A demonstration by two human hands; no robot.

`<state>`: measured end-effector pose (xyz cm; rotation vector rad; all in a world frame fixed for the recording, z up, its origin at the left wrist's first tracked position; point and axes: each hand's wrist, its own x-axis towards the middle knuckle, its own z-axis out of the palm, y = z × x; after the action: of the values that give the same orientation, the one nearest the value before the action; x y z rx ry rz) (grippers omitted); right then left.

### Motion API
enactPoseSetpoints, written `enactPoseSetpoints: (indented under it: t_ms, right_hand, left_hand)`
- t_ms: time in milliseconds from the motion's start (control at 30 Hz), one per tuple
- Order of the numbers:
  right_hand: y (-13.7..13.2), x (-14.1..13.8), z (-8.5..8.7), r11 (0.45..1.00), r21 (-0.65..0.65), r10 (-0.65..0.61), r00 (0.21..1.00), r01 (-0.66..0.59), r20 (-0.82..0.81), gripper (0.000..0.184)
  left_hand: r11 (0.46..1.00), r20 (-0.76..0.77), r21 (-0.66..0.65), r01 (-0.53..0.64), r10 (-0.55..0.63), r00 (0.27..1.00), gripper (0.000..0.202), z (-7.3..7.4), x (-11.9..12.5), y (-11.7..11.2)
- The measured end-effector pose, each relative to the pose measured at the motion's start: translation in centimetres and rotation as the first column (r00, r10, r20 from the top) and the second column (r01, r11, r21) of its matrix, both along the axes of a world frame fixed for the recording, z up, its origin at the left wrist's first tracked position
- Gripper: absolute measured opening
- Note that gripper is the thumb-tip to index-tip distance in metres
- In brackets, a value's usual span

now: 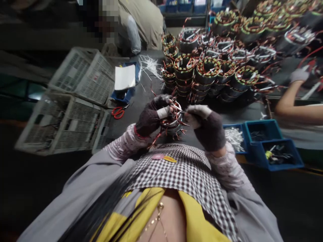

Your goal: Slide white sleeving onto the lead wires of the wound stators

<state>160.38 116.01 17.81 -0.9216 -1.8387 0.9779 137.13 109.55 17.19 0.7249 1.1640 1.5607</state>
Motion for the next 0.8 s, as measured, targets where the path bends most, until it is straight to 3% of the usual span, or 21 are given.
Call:
enactPoseSetpoints:
  t_ms: [67, 167, 333, 400, 500, 567, 800]
  right_hand:
    - [-0.2, 1.7, -1.9, 0.996, -0.073, -0.047, 0.999, 0.047, -0.002, 0.028]
    - [-1.1, 3.8, -5.1, 0.982, -0.182, -0.018, 0.989, 0.044, 0.144, 0.030]
    - [-2.4, 3.6, -7.5, 0.983, -0.183, 0.017, 0.975, 0.024, 0.223, 0.032]
    - [-2.6, 2.9, -7.7, 0.972, -0.235, 0.030, 0.987, 0.007, 0.156, 0.032]
    - [-3.0, 2.4, -8.1, 0.923, -0.386, 0.006, 1.000, 0.005, 0.028, 0.036]
    - [-3.4, 2.3, -8.4, 0.903, -0.428, -0.031, 0.999, 0.033, 0.013, 0.036]
    - [-4.2, 2.1, -9.4, 0.954, -0.287, -0.062, 0.994, 0.087, 0.094, 0.032]
  left_hand:
    - [0.987, -0.028, 0.022, -0.160, 0.161, 0.987, 0.038, -0.8, -1.3, 0.1]
    - [0.930, -0.055, 0.042, -0.365, 0.367, 0.929, 0.029, -2.5, -3.4, -0.2]
    - [0.870, -0.089, 0.105, -0.482, 0.491, 0.867, 0.034, -5.5, -5.0, -0.6]
    - [0.892, -0.181, 0.067, -0.446, 0.451, 0.874, 0.036, -6.3, -4.8, -0.5]
    - [0.963, -0.332, -0.072, -0.259, 0.221, 0.917, 0.046, -7.1, -3.6, -0.2]
    - [0.971, -0.379, -0.128, -0.204, 0.142, 0.915, 0.052, -7.5, -2.7, 0.0]
    - [0.939, -0.481, -0.183, -0.292, 0.173, 0.859, 0.053, -8.4, -2.2, 0.7]
